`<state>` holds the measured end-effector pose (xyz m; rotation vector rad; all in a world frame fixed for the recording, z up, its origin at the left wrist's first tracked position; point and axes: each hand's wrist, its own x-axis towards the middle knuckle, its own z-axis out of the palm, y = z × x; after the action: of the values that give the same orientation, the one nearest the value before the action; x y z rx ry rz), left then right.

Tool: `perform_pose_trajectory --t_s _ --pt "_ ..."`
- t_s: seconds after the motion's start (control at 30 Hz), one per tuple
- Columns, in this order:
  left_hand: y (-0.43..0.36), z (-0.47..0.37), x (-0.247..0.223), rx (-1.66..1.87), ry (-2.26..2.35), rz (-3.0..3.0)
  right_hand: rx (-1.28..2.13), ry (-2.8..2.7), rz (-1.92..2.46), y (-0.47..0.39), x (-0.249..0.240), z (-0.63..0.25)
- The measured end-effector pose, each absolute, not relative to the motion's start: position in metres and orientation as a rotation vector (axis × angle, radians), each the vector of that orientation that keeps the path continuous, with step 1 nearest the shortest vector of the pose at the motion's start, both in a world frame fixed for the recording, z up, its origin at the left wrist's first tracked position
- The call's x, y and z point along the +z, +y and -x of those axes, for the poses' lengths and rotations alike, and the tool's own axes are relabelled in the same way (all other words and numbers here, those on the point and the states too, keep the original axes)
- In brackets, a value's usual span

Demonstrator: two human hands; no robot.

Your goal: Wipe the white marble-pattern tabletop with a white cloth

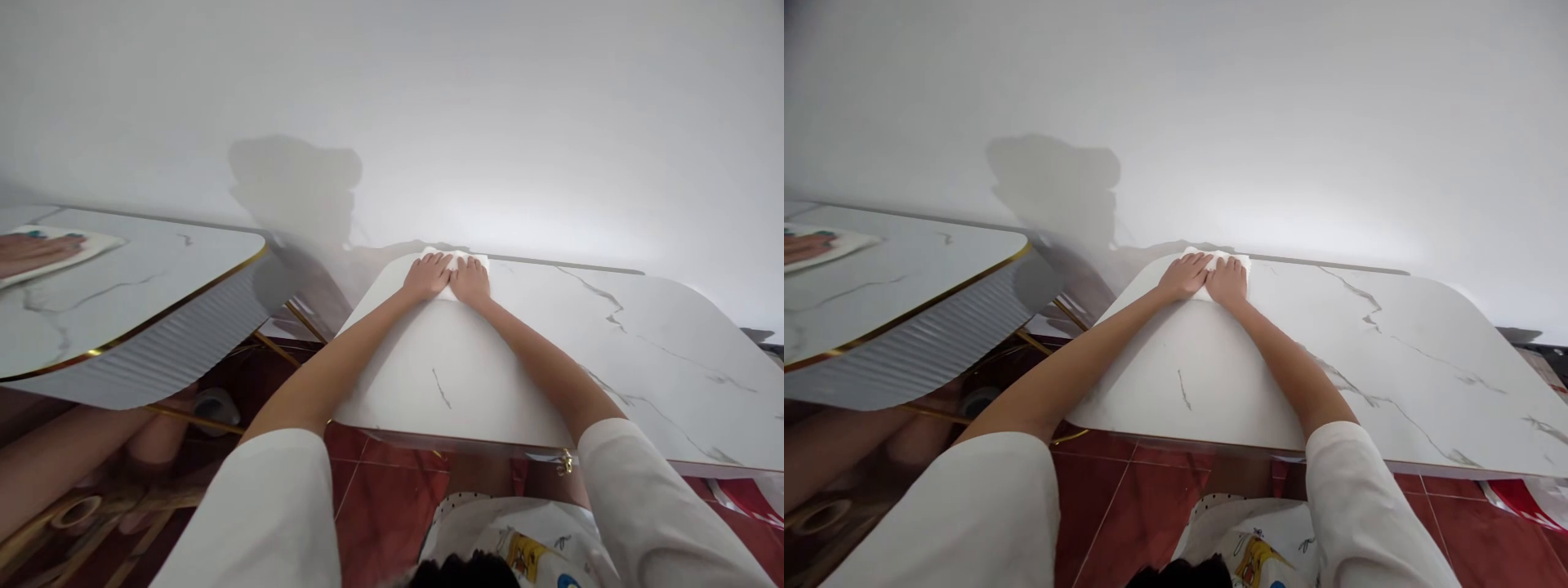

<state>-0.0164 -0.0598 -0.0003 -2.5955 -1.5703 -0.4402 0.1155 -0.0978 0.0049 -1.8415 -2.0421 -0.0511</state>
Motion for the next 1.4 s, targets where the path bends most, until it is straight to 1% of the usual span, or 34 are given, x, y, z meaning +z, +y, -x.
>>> perform_pose_trajectory --t_s 0.13,0.43,0.6,0.83,0.97,1.1,1.27,1.4 --pt "-0.097 0.025 -0.001 -0.451 -1.554 2.557 -0.053 -2.023 1.830 -0.129 0.003 -0.107" --pt "-0.188 0.048 0.009 -0.285 -1.635 2.540 -0.045 -2.043 1.796 -0.211 0.000 -0.081" --pt "-0.232 0.058 0.012 -0.199 -1.691 2.519 0.075 -2.091 1.769 -0.253 0.005 -0.073" --pt "-0.288 0.075 0.007 -0.217 -1.727 2.489 0.245 -2.143 1.707 -0.308 0.010 -0.063" --pt "-0.306 0.085 0.003 -0.272 -1.708 2.485 0.297 -2.101 1.683 -0.329 0.007 -0.055" --pt "-0.312 0.082 0.005 -0.273 -1.759 2.460 0.321 -2.049 1.666 -0.331 0.005 -0.054" --pt "-0.325 0.053 0.010 -0.256 -1.893 2.372 0.306 -2.073 1.636 -0.335 0.004 -0.076" --pt "-0.333 0.027 0.011 -0.262 -1.902 2.372 0.293 -2.100 1.681 -0.341 0.004 -0.099"
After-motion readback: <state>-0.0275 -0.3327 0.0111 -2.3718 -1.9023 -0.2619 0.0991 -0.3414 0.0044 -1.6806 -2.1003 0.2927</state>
